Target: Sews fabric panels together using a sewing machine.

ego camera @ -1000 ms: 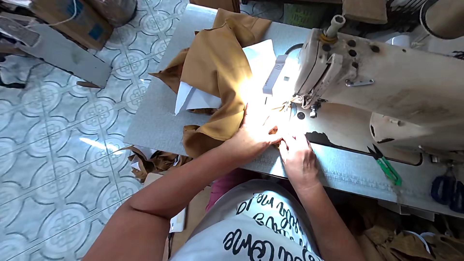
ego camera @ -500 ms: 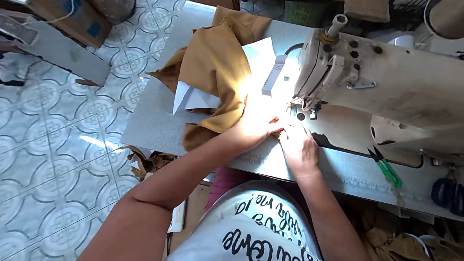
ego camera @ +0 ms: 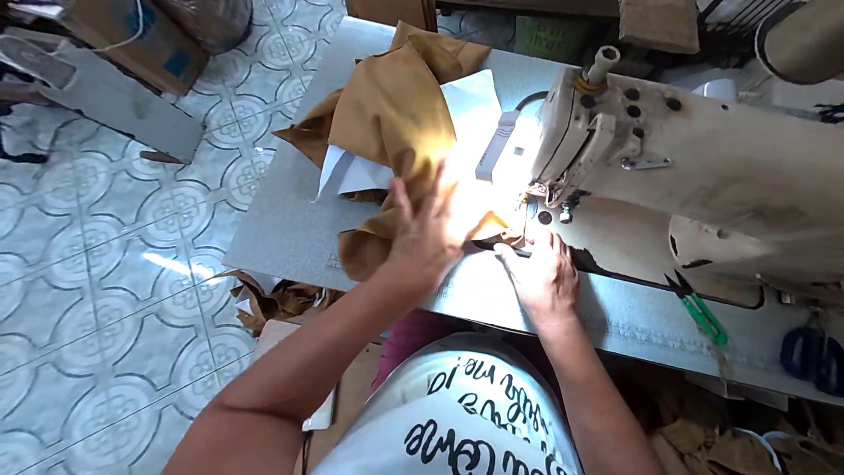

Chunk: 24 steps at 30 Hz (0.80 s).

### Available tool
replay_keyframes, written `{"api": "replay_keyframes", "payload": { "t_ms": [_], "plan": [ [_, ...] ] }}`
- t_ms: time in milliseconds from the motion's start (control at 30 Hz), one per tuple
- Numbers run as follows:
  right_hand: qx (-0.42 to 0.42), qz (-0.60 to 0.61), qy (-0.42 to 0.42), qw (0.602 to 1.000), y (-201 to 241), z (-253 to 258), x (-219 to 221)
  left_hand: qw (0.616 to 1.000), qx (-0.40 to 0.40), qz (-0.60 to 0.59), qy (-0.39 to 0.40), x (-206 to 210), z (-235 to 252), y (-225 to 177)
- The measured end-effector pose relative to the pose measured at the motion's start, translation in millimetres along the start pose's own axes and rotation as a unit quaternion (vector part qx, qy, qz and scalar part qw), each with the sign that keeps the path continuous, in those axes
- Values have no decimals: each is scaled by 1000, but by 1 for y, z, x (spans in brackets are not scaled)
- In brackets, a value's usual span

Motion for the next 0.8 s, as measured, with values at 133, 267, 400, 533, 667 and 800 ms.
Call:
{"api": "replay_keyframes", "payload": {
  "t_ms": [133, 267, 400, 533, 667, 800],
  "plan": [
    [48, 43, 56, 996, 1, 11, -3, 990, -130, -36, 37, -10, -36, 29],
    [74, 201, 8, 977, -2, 29, -7, 959, -141, -198, 148, -16, -50, 49],
    [87, 359, 7, 929, -1, 29, -5, 906, -142, -356, 180, -23, -56, 76],
    [167, 441, 101, 876, 2, -8, -15, 920, -147, -334, 145, -35, -56, 96],
    [93, 268, 69, 956, -3, -27, -13, 963, -149, -162, 153, -37, -46, 92],
    [22, 108, -11, 994, 7, -26, -30, 996, -52, -67, 14, -58, -46, 53]
  ]
}}
Point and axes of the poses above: each hand's wrist, its own z-axis towards the middle knuckle, its own x-axis out of the palm, y = z × x, the point moved 3 cm from there along z, towards the middle knuckle, and after that the axes turned 1 degree about -z, right-handed, at the moved point
